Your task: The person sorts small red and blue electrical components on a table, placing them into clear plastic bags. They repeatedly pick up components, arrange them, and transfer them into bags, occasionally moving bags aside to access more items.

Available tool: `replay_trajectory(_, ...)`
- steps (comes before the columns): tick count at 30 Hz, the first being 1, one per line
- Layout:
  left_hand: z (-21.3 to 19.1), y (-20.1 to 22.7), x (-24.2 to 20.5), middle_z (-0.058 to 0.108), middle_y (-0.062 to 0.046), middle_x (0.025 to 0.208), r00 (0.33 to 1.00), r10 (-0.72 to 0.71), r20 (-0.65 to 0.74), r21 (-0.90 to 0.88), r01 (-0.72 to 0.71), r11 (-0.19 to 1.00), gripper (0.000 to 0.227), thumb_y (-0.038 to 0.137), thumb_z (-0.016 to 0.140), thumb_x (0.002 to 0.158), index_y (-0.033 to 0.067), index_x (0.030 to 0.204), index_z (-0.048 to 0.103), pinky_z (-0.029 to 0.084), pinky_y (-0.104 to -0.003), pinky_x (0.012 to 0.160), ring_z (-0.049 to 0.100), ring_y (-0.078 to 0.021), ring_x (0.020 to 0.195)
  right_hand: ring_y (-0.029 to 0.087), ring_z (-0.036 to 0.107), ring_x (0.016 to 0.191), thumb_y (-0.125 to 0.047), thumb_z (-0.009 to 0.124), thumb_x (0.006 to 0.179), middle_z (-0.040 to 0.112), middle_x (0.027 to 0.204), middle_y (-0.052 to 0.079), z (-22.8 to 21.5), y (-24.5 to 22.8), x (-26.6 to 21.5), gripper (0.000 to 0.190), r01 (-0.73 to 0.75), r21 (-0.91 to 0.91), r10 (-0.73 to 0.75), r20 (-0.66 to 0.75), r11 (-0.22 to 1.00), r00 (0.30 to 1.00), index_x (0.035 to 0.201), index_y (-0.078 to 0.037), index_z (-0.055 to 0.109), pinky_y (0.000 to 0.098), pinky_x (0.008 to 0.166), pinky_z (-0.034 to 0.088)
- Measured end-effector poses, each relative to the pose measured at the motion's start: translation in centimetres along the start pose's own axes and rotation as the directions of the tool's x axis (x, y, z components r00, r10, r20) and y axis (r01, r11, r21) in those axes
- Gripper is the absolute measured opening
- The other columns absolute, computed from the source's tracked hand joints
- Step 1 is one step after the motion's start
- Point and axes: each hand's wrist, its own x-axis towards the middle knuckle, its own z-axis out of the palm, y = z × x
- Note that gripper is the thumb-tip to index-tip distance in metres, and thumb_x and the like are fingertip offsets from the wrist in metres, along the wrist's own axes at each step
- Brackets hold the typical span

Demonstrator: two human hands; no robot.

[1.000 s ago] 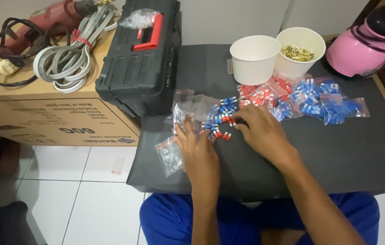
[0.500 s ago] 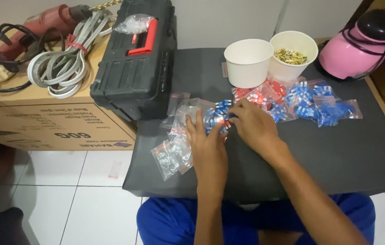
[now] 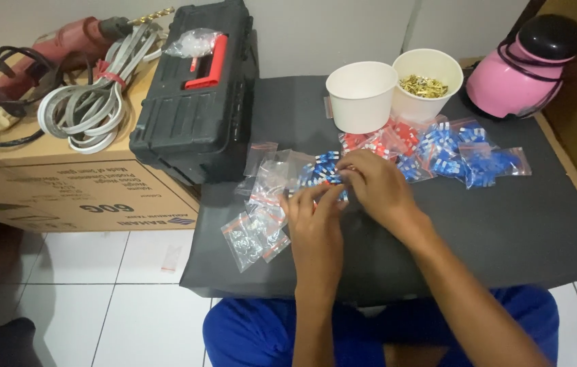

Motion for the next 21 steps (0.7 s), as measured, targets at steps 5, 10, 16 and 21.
replay_trajectory(5,0.3,0.6,-0.5,0.068,-0.001,0.108,0.998,0.014,0.057,-0.061,-0.011,0.998,0.029,0.010,0.070,0.093,0.0250,0.118,0.071,0.024,-0.067,0.118,0.062,-0.0283,0.123,0.033,0.074,0.095,-0.008,0.068,0.096,0.078,0.100,0.008,-3.2,-0.3,-1.1,0.015,-0.064,0.139,0.077,-0.088,0.988,0.993,0.106,-0.015,0.076,0.0435,0.080,0.058)
replay_trajectory(10,1.2,2.1,-0.9,0.067,-0.003,0.109,0.984,0.107,0.140,-0.082,-0.096,0.992,0.034,0.013,0.070,0.093,0.0225,0.126,0.069,0.026,-0.062,0.120,0.061,-0.0295,0.123,0.030,0.076,0.089,-0.005,0.071,0.094,0.079,0.094,0.010,-7.5,0.0,-3.4,0.018,-0.184,0.141,0.202,-0.122,0.973,0.972,0.106,-0.015,0.078,0.0391,0.076,0.058)
replay_trajectory(16,4.5,4.2,-1.6,0.068,-0.006,0.103,0.963,0.179,0.203,-0.151,-0.150,0.977,0.030,0.013,0.076,0.089,0.0173,0.118,0.072,0.030,-0.062,0.119,0.066,-0.0288,0.111,0.041,0.075,0.096,0.001,0.071,0.088,0.080,0.093,0.020,-11.1,0.2,-6.5,0.015,-0.298,0.023,0.298,-0.010,0.954,0.954,0.098,-0.006,0.079,0.0502,0.082,0.058)
replay_trajectory(21,7.8,4.7,-2.4,0.061,-0.006,0.102,0.957,0.188,0.219,-0.058,-0.180,0.982,0.028,0.025,0.077,0.087,0.0150,0.112,0.071,0.031,-0.060,0.120,0.062,-0.0293,0.108,0.033,0.072,0.101,-0.005,0.076,0.084,0.079,0.105,0.007,-10.5,3.3,-8.0,0.015,-0.254,-0.082,0.257,0.028,0.964,0.966,0.097,-0.013,0.078,0.0442,0.087,0.056)
